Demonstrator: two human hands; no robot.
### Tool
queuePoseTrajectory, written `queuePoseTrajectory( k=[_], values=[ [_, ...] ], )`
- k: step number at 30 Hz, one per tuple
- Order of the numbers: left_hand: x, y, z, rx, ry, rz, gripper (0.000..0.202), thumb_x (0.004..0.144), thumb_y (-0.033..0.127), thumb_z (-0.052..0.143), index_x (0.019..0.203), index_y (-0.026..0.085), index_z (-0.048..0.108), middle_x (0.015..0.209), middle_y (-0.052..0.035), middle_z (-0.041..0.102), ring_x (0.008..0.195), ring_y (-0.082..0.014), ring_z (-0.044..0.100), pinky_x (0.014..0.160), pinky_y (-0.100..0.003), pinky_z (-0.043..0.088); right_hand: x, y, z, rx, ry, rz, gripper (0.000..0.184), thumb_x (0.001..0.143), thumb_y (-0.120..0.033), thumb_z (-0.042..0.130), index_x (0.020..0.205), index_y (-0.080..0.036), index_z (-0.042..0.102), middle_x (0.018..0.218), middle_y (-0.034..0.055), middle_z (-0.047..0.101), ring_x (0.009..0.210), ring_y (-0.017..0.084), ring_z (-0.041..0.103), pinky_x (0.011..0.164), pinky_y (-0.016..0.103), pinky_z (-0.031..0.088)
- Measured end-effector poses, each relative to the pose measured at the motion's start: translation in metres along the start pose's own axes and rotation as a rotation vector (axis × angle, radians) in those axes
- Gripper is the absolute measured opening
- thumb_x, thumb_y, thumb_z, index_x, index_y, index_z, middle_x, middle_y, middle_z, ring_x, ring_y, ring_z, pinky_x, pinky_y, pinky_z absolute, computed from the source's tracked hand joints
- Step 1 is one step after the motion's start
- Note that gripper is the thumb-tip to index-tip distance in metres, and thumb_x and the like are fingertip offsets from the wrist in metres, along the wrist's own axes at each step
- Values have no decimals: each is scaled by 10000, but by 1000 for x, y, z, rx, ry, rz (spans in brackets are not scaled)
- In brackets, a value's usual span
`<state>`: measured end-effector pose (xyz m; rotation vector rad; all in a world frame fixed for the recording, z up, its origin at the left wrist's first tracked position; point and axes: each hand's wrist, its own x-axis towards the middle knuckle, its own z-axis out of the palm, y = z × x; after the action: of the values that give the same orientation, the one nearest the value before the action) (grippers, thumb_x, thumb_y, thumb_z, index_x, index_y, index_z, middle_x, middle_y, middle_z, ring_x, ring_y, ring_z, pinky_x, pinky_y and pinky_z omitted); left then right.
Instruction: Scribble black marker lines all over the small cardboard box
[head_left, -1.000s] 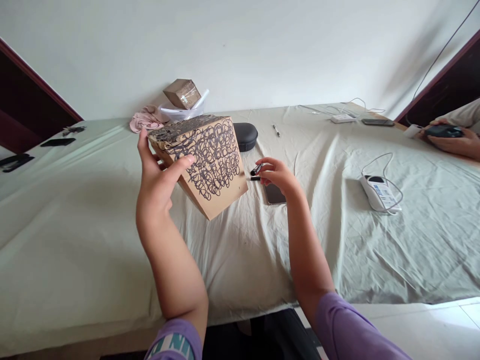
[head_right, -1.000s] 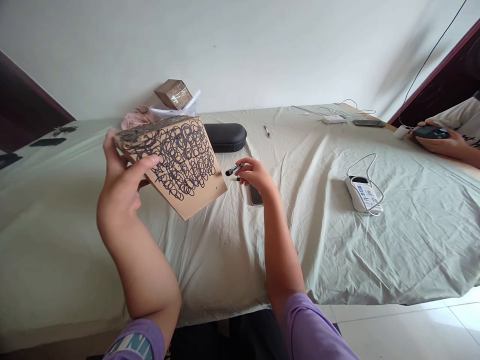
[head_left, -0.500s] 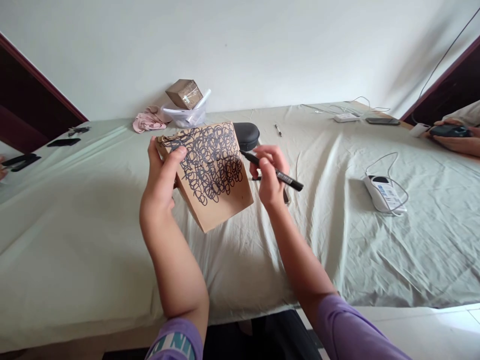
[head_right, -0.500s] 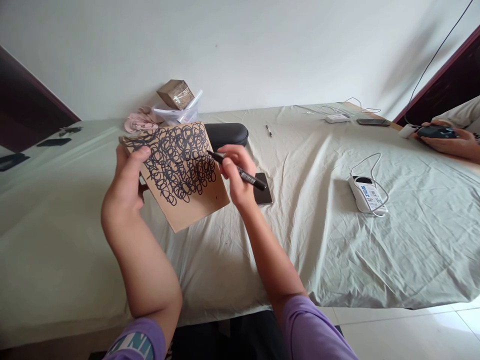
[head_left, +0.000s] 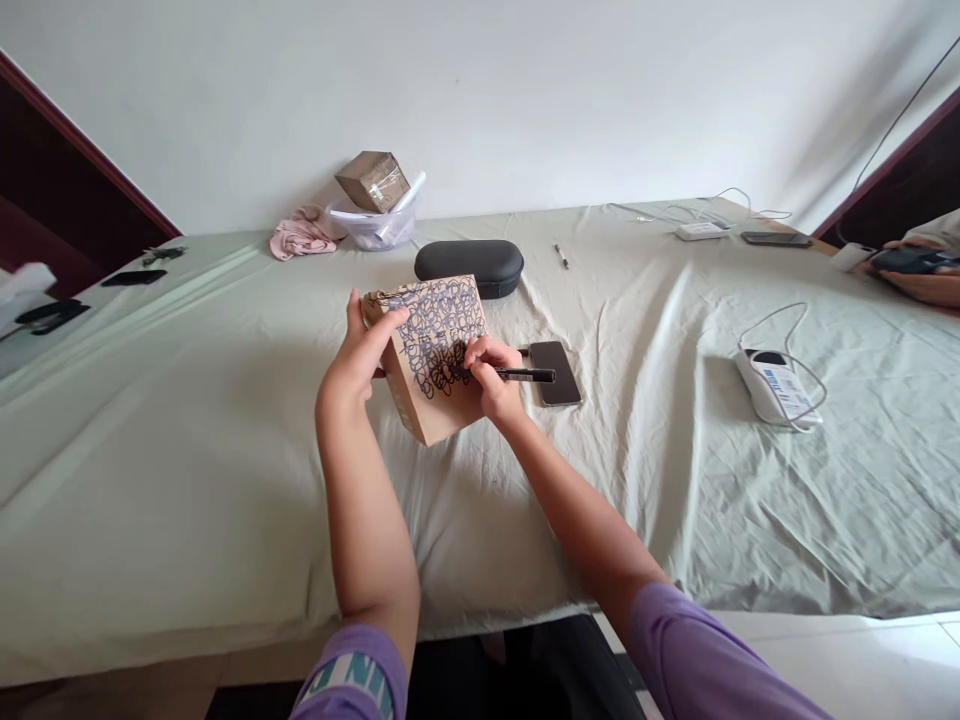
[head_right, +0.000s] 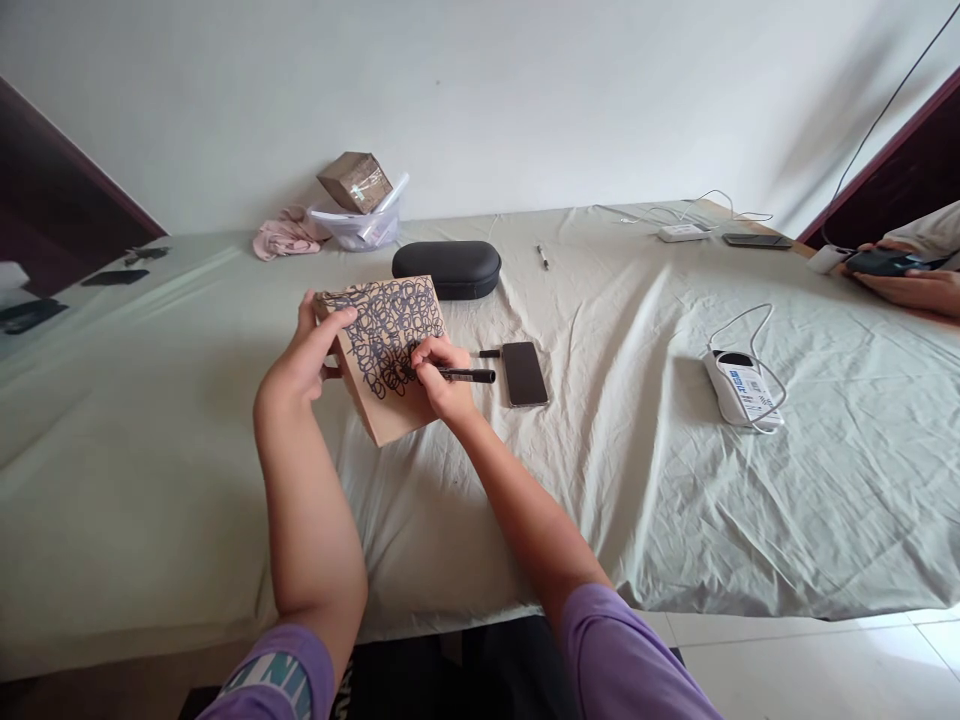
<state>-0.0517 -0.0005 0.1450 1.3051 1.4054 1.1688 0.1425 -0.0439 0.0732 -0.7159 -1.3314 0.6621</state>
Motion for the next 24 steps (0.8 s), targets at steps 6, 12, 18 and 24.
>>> queuePoseTrajectory(
  k=[6, 12, 18, 24],
  values=[
    [0, 3, 3, 43, -3, -97, 1054, 885, 567, 742, 1742, 440, 142, 1661, -86, 531, 1408, -408, 622, 1074, -644, 591, -3, 11, 4, 46, 4, -74, 153, 819, -295, 578, 672, -251, 577, 642, 3, 557, 686, 209, 503, 723, 387, 441],
    [-1, 4, 3, 35, -1, -106, 1040, 891, 573, 744, 1740, 442, 158, 1595, -91, 595, 1395, -417, 631, 1052, -634, 589, -5, 13, 4, 9, -37, -96, 173, 840, -284, 581, 670, -251, 578, 651, 6, 591, 709, 211, 527, 766, 398, 469],
    [-2, 5, 4, 46, -3, -93, 994, 896, 568, 722, 1728, 446, 192, 1602, -101, 583, 1387, -438, 628, 1051, -691, 561, -5, 15, 4, -33, -48, -131, 175, 848, -281, 584, 676, -250, 603, 654, 8, 594, 734, 218, 543, 789, 401, 487],
    [1, 2, 3, 42, -4, -105, 1016, 898, 571, 725, 1735, 443, 163, 1618, -104, 561, 1394, -439, 614, 1078, -719, 522, -5, 16, 4, -79, -73, -90, 180, 845, -302, 586, 673, -250, 595, 655, 26, 620, 775, 237, 557, 805, 412, 494]
  ],
)
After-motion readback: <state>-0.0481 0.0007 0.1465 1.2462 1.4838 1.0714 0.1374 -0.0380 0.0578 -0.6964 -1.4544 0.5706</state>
